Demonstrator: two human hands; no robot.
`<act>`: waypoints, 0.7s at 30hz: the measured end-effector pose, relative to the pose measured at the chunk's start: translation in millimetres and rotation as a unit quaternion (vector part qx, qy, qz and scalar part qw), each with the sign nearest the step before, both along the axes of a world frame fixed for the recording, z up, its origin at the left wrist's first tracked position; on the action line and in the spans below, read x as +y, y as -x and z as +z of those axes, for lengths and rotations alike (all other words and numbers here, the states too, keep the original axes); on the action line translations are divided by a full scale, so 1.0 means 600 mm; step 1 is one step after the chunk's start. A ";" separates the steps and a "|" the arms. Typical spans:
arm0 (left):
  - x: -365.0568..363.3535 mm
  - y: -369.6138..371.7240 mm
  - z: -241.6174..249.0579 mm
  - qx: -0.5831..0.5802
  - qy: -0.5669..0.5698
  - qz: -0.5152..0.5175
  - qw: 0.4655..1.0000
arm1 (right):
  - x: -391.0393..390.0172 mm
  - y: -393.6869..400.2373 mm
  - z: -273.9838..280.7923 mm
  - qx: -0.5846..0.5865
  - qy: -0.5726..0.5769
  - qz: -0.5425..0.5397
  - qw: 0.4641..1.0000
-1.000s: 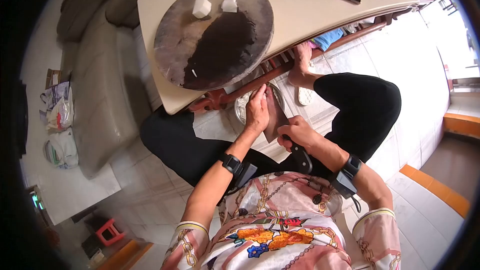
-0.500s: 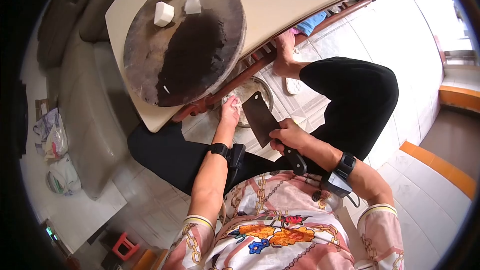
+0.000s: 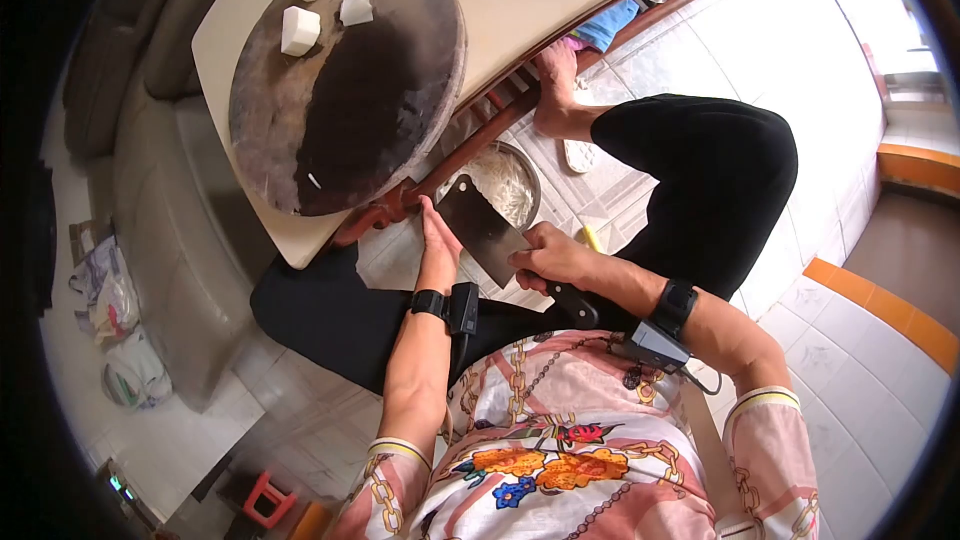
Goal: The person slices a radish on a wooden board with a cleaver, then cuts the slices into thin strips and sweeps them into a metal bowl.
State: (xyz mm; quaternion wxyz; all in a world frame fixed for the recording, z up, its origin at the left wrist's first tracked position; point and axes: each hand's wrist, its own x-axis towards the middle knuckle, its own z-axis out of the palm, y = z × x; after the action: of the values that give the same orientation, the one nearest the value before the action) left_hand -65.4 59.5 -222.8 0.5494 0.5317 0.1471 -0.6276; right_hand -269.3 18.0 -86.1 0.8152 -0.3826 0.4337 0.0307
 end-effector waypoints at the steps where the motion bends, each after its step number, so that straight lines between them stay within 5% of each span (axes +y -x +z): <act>1: 0.010 -0.002 0.002 -0.002 -0.001 0.001 1.000 | -0.002 -0.003 -0.002 -0.002 -0.001 0.001 1.000; 3: 0.031 -0.010 -0.009 -0.067 0.063 -0.043 0.995 | -0.008 -0.008 -0.007 -0.041 0.015 0.063 0.997; 7: 0.058 -0.053 -0.116 0.093 0.057 0.065 0.992 | -0.013 -0.023 -0.021 -0.046 -0.012 0.080 0.996; 14: 0.062 -0.058 -0.097 0.126 0.087 0.102 0.983 | -0.019 -0.010 -0.054 -0.020 0.016 0.113 0.993; 16: 0.082 -0.082 -0.157 0.337 0.346 0.053 0.874 | -0.016 -0.006 -0.066 -0.007 0.031 0.111 0.993; 17: 0.069 -0.073 -0.119 0.337 0.346 0.053 0.874 | -0.016 -0.003 -0.071 -0.007 0.031 0.111 0.993; 19: 0.025 -0.044 0.000 0.121 -0.014 0.138 0.983 | -0.017 0.000 -0.079 0.023 0.061 0.126 0.990; 21: 0.032 -0.048 -0.023 0.112 -0.001 0.106 0.988 | -0.014 -0.004 -0.083 0.047 0.072 0.119 0.989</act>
State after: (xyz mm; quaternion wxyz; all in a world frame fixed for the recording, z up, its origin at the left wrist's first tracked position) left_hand -36.8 78.7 -236.6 0.5925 0.4401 0.2643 -0.6209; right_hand -267.2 9.7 -136.1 0.7547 -0.4871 0.4242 0.1146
